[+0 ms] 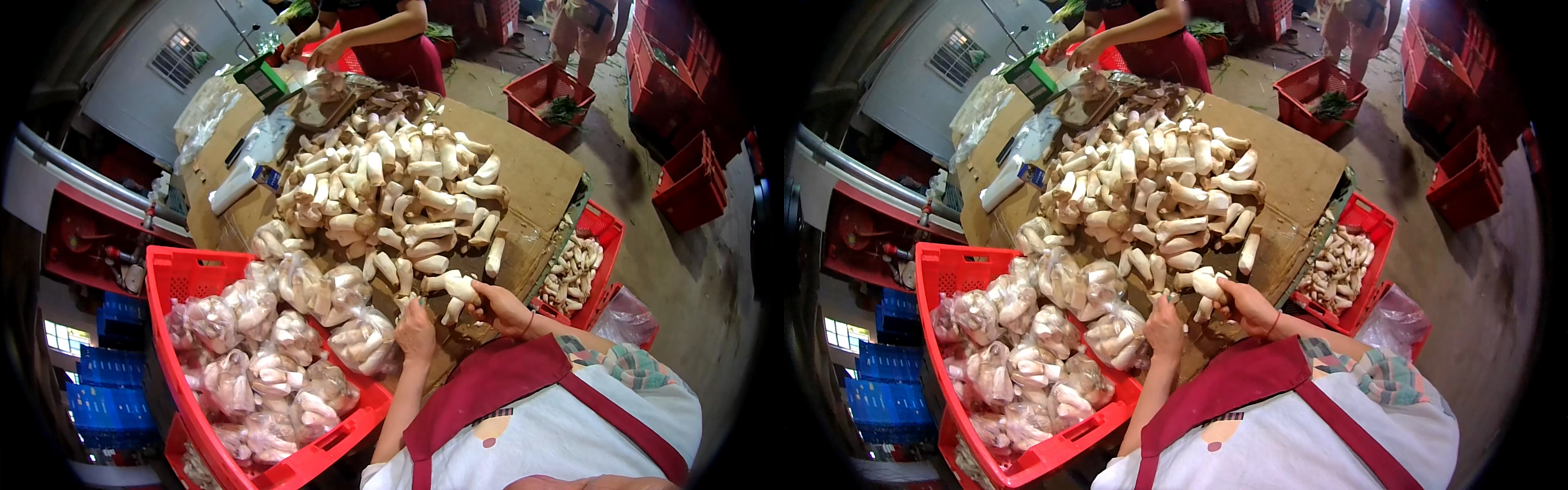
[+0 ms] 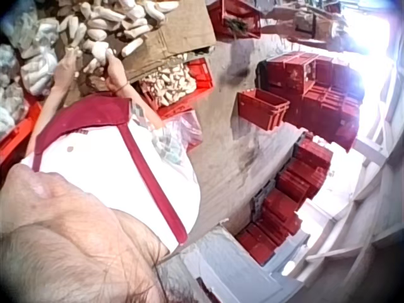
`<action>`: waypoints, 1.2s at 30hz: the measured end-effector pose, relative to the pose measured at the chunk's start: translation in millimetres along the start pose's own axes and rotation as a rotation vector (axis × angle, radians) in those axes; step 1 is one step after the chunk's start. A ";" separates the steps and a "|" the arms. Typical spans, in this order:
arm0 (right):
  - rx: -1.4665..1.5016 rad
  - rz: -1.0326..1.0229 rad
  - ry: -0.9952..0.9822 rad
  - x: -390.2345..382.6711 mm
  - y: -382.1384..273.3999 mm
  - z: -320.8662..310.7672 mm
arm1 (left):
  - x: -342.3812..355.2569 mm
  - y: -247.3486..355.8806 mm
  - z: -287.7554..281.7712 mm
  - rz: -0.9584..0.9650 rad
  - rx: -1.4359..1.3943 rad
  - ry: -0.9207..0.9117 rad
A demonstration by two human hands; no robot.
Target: The person sorts mushrooms on a table, trims their stems, and places them into plastic bags one at a time.
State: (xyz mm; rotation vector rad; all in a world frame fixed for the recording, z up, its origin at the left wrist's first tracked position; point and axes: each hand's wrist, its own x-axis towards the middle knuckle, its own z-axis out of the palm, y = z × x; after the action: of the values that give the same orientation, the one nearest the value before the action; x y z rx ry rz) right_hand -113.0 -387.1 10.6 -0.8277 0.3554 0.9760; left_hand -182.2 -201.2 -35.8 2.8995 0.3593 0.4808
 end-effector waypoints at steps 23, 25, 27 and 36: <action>-0.401 -0.239 0.067 2.4 2.5 -5.8 | 9.9 40.6 -39.3 0.238 -0.168 0.054; -0.457 -0.290 0.029 1.6 5.4 -4.0 | 8.7 51.6 -37.9 0.251 -0.146 0.053; -0.479 -0.352 0.080 -4.1 7.7 8.1 | 8.9 51.7 -34.6 0.253 -0.083 0.059; -0.671 -0.327 0.089 -10.7 5.4 10.4 | 10.9 -2.9 4.2 -0.027 0.004 -0.164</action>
State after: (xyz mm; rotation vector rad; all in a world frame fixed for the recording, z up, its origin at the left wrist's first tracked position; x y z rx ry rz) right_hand -124.2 -383.9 21.4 -1.4898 -0.0498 0.7500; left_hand -171.4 -196.1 -37.1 2.9080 0.3747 0.2357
